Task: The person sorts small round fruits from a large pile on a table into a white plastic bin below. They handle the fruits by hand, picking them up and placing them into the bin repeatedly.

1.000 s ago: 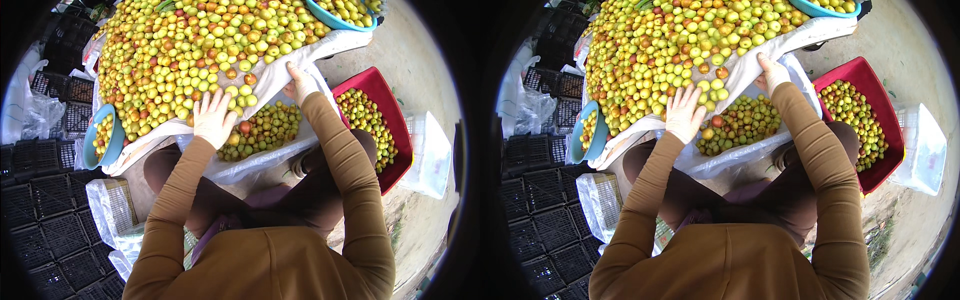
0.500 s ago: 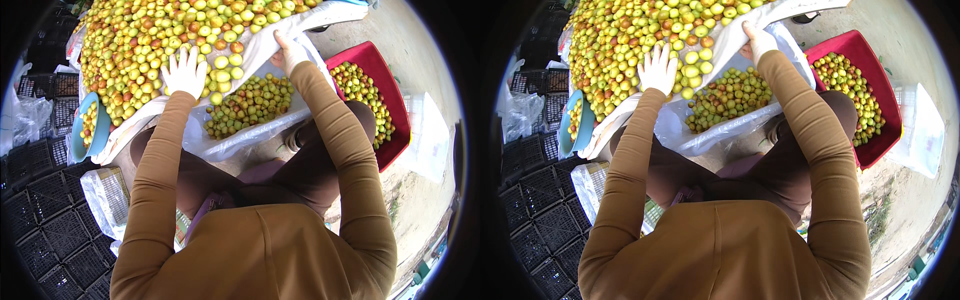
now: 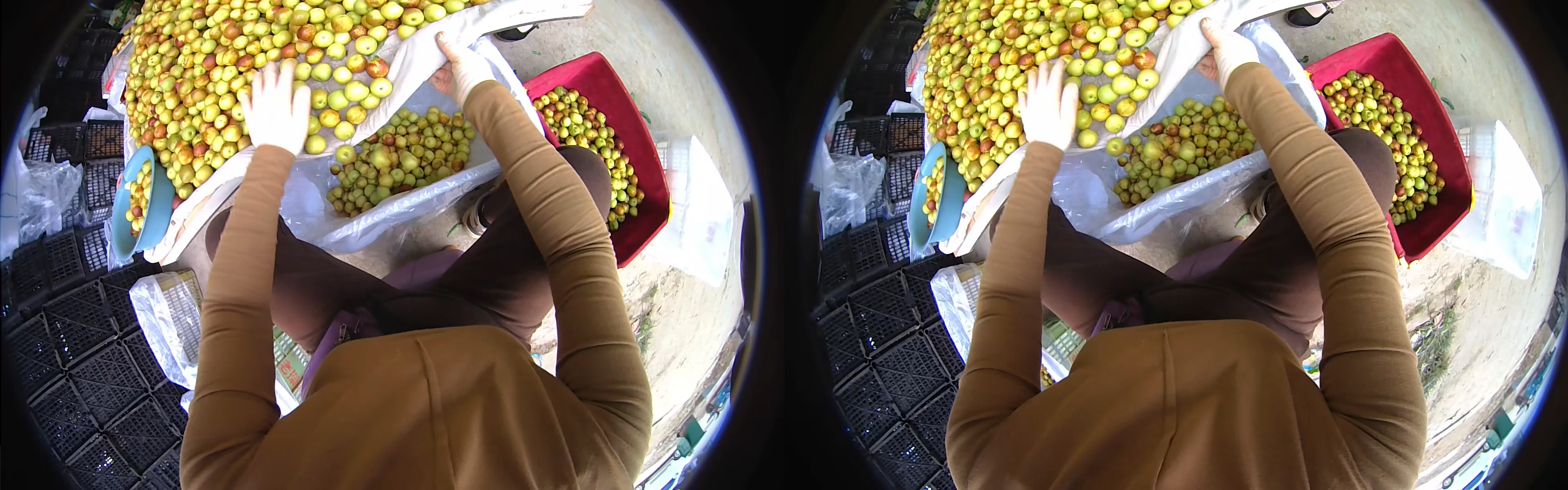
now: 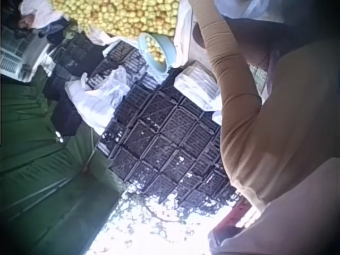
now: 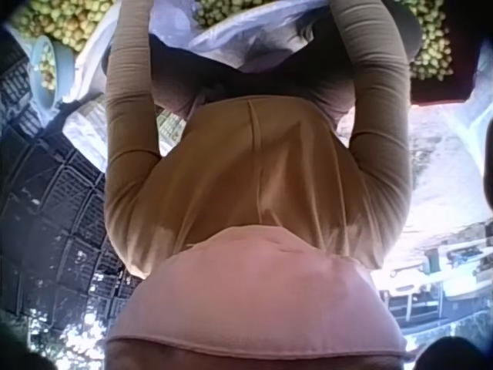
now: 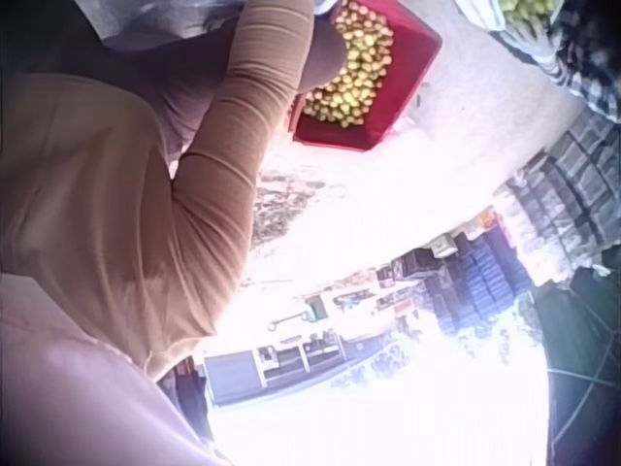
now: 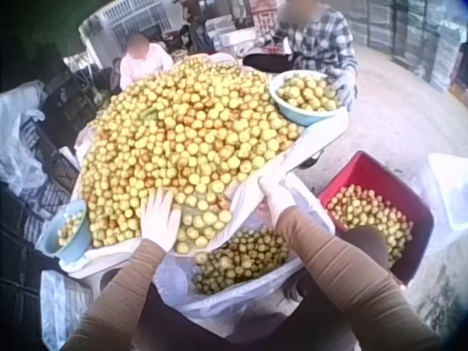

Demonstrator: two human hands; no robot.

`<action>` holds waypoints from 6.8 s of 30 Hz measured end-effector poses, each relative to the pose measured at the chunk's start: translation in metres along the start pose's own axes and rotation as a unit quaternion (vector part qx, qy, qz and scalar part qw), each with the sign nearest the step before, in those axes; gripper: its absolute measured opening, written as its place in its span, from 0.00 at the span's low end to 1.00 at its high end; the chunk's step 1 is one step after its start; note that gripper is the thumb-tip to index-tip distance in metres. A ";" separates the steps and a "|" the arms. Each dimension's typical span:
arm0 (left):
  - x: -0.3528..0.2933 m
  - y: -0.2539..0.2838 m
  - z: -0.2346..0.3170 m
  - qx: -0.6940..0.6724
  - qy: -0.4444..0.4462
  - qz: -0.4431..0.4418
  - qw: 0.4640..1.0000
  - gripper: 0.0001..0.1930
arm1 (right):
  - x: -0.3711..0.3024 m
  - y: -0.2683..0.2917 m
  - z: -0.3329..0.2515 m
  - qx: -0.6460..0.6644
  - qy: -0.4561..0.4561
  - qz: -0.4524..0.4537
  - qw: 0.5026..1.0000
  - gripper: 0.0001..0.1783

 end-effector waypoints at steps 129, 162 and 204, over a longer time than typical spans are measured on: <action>-0.037 0.087 -0.132 -0.115 0.099 0.178 0.972 0.11 | -0.047 0.003 0.094 -0.071 -0.101 -0.012 0.992 0.25; -0.095 0.151 -0.240 -0.635 0.206 0.145 0.730 0.26 | -0.054 0.001 0.095 -0.088 -0.118 0.003 0.989 0.22; -0.081 0.021 0.064 -0.637 0.227 -0.045 0.735 0.13 | -0.149 -0.068 0.071 -0.149 0.025 -0.262 0.953 0.28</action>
Point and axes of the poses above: each hand's wrist, its own x-axis towards the middle knuckle, its own y-axis out of the back of the hand, z = x × y, the point moved 7 cm from there along x, towards the middle knuckle, and after that the axes turned 4 degrees about -y, right-handed, at the moved point
